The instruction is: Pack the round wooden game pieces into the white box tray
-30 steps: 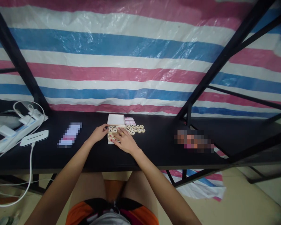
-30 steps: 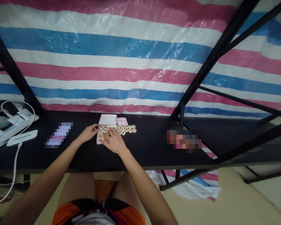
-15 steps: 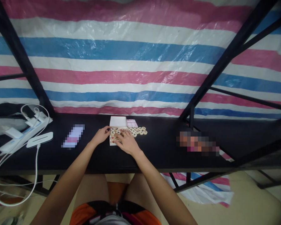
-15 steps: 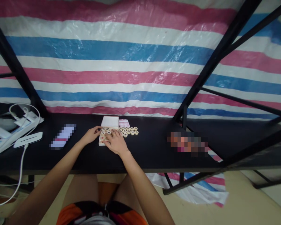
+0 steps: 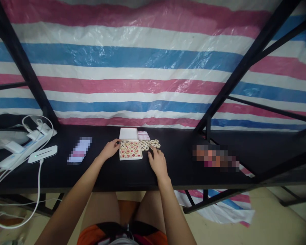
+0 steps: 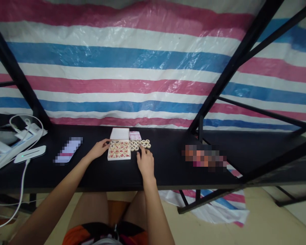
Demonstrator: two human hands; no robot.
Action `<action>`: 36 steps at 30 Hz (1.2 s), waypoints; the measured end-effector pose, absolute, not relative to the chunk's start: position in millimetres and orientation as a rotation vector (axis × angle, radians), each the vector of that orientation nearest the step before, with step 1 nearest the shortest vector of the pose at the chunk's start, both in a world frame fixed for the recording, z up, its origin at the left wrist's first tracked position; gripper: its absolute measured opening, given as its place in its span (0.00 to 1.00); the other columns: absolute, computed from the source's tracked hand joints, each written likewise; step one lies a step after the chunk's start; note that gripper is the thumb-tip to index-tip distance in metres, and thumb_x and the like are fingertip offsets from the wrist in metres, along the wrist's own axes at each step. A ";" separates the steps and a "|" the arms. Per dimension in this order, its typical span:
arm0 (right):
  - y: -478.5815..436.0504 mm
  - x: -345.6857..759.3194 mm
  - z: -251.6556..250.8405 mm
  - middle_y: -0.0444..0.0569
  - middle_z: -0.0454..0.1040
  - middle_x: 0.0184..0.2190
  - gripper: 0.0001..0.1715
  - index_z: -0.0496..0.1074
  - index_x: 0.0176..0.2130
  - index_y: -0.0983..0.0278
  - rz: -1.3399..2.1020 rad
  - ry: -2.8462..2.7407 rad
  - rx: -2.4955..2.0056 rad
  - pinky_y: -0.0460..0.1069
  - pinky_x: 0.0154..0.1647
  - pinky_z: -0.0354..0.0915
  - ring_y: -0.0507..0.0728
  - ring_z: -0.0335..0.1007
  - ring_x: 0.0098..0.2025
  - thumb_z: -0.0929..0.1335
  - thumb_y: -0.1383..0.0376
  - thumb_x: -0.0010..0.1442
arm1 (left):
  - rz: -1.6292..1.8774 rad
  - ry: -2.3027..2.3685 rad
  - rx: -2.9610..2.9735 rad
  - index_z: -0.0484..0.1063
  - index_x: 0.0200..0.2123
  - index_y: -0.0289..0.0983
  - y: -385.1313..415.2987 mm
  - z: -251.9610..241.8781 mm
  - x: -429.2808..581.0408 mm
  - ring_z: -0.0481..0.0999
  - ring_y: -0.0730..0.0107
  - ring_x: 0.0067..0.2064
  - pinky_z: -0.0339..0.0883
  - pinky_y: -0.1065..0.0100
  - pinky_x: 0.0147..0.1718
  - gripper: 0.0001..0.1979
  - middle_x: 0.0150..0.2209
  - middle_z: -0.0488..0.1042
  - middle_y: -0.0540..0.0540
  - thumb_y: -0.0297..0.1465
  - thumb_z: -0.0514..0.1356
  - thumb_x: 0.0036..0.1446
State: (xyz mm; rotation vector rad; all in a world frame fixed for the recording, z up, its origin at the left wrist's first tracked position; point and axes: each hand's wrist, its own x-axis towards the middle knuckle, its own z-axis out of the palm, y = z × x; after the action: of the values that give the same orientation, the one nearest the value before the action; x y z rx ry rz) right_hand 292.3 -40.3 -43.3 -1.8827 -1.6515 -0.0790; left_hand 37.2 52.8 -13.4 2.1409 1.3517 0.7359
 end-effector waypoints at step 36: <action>10.2 184.4 1.7 0.54 0.73 0.41 0.14 0.69 0.46 0.64 -0.084 -2.283 -1.654 0.53 0.46 0.58 0.60 0.66 0.45 0.62 0.65 0.61 | 0.773 1.268 2.178 0.69 0.49 0.38 52.6 -13.9 37.8 0.74 0.68 0.31 0.63 0.70 0.33 0.17 0.30 0.75 0.48 0.33 0.50 0.58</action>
State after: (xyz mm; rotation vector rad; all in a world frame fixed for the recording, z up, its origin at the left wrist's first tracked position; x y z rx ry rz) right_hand 184.4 10.2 1.7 -1.6540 -2.2825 -0.0836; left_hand 37.8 52.6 -13.9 2.1780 1.2679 0.7728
